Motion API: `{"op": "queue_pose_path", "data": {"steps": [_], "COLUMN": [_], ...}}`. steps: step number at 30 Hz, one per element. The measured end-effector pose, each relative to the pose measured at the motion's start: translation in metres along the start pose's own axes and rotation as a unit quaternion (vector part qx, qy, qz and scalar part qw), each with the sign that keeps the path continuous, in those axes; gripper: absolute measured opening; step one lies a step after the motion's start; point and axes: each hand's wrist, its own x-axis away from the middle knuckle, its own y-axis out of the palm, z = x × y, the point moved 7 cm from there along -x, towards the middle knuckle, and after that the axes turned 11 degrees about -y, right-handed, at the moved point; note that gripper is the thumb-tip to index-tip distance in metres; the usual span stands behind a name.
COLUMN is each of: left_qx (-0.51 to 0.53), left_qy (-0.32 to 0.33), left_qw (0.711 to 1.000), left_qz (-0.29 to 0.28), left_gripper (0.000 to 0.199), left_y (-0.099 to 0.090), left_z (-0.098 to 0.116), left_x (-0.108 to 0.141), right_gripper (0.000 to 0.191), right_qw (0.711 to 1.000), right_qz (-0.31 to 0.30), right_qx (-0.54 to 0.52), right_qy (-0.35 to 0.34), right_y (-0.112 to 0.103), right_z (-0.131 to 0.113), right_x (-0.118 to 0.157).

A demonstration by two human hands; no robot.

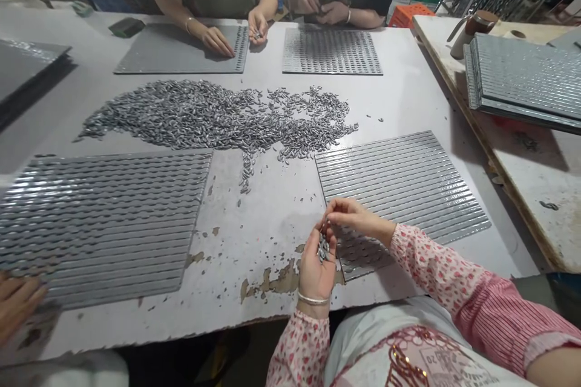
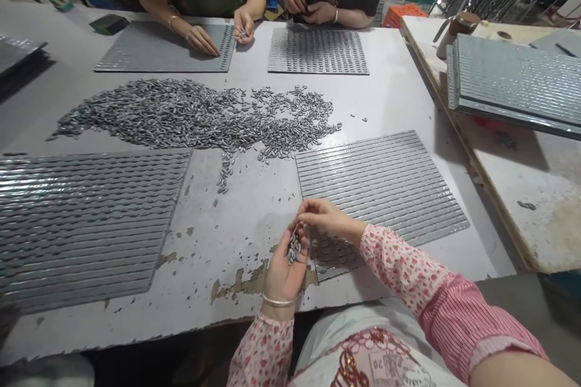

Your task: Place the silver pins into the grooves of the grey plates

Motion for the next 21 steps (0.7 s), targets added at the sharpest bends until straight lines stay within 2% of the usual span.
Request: {"op": "queue_pose_path", "data": {"steps": [2, 3, 4, 6, 8, 10, 16, 21], "left_qx": [0.015, 0.02, 0.026, 0.035, 0.037, 0.03, 0.015, -0.013], "left_qy": [-0.019, -0.027, -0.032, -0.038, -0.039, -0.038, -0.049, -0.03], "left_qw": [1.0, 0.999, 0.999, 0.999, 0.998, 0.998, 0.999, 0.999], "left_qz": [0.002, 0.003, 0.003, -0.005, -0.02, -0.028, -0.014, -0.003], "left_gripper": [0.024, 0.026, 0.026, 0.023, 0.021, 0.022, 0.017, 0.015], "left_y": [0.001, 0.0, 0.0, -0.001, -0.001, -0.001, -0.005, -0.007], "left_z": [0.002, 0.004, 0.004, 0.005, 0.005, 0.003, -0.005, -0.006], "left_x": [0.0, 0.0, 0.0, -0.001, -0.001, 0.0, -0.004, -0.006], "right_gripper": [0.016, 0.013, 0.009, 0.005, 0.008, 0.007, 0.015, 0.02], "right_qw": [0.997, 0.994, 0.988, 0.961, 0.918, 0.885, 0.813, 0.762], "right_qz": [0.067, 0.09, 0.099, 0.08, 0.044, 0.023, 0.02, 0.031], "right_qx": [0.013, 0.052, 0.112, 0.263, 0.392, 0.462, 0.581, 0.646], "right_qy": [-0.017, -0.022, -0.025, -0.031, -0.042, -0.05, -0.043, -0.03], "right_y": [-0.019, -0.029, -0.038, -0.048, -0.05, -0.048, -0.042, -0.038], "right_z": [0.001, 0.001, 0.0, -0.002, -0.004, -0.004, 0.001, 0.0], "right_x": [-0.008, -0.013, -0.017, -0.026, -0.033, -0.037, -0.04, -0.04]}}
